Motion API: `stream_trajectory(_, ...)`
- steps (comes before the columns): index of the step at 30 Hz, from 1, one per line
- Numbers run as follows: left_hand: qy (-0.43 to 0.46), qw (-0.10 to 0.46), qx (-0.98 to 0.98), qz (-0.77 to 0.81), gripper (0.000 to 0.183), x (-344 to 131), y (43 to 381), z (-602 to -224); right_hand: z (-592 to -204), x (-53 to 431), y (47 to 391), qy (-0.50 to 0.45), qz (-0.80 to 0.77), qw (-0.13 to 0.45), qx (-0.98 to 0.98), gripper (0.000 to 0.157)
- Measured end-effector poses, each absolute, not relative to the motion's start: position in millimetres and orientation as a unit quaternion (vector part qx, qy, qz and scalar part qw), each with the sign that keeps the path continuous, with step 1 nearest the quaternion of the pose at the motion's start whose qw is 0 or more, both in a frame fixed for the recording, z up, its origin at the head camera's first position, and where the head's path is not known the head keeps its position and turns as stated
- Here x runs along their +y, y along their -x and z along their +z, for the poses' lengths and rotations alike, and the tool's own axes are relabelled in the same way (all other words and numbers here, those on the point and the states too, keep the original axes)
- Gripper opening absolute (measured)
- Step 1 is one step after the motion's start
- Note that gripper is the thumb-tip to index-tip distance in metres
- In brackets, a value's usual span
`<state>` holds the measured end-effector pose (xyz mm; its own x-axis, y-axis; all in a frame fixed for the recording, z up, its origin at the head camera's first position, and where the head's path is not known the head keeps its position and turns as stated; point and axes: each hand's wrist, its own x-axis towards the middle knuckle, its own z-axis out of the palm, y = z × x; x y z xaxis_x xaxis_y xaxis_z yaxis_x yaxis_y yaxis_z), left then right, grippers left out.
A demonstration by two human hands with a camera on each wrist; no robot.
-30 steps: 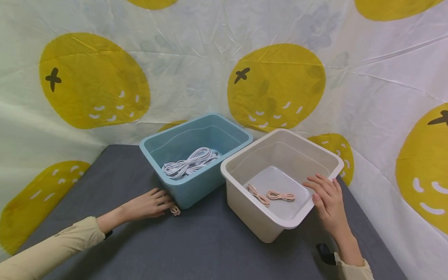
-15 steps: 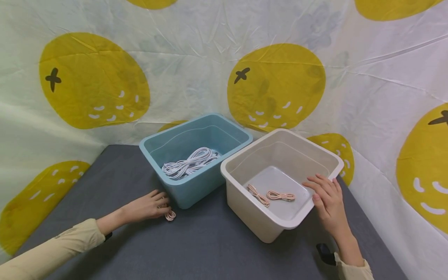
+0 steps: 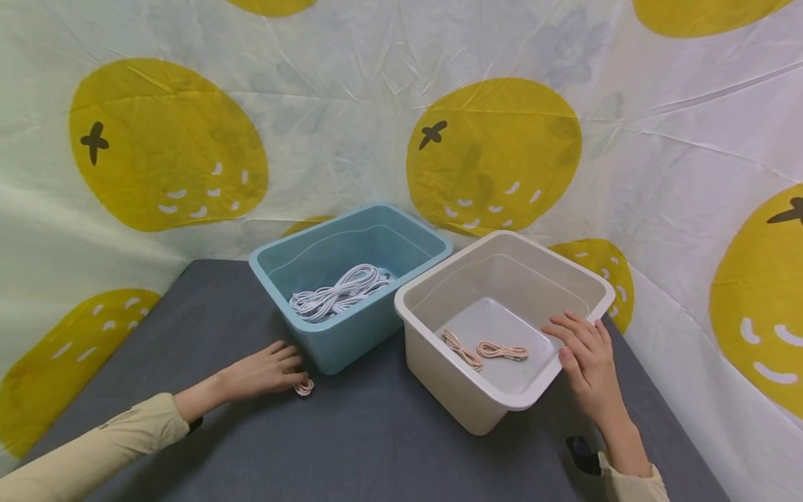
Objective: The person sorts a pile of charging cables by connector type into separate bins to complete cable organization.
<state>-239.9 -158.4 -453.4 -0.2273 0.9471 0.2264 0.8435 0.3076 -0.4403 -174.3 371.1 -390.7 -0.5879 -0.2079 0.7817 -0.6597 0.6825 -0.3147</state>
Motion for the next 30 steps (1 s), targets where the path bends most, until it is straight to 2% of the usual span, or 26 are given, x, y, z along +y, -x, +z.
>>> stream_trajectory(15,0.56,0.249,-0.784,0.1,0.023,-165.1,233.4,-442.8,-390.2,371.2,173.8,-0.258,0.302,0.373,-0.839,0.031)
stream_trajectory(30,0.517,0.253,-0.81,0.112,0.039,-185.5,218.2,-415.2,-390.1,371.7,175.5,-0.264,0.303,0.378,-0.834,0.032)
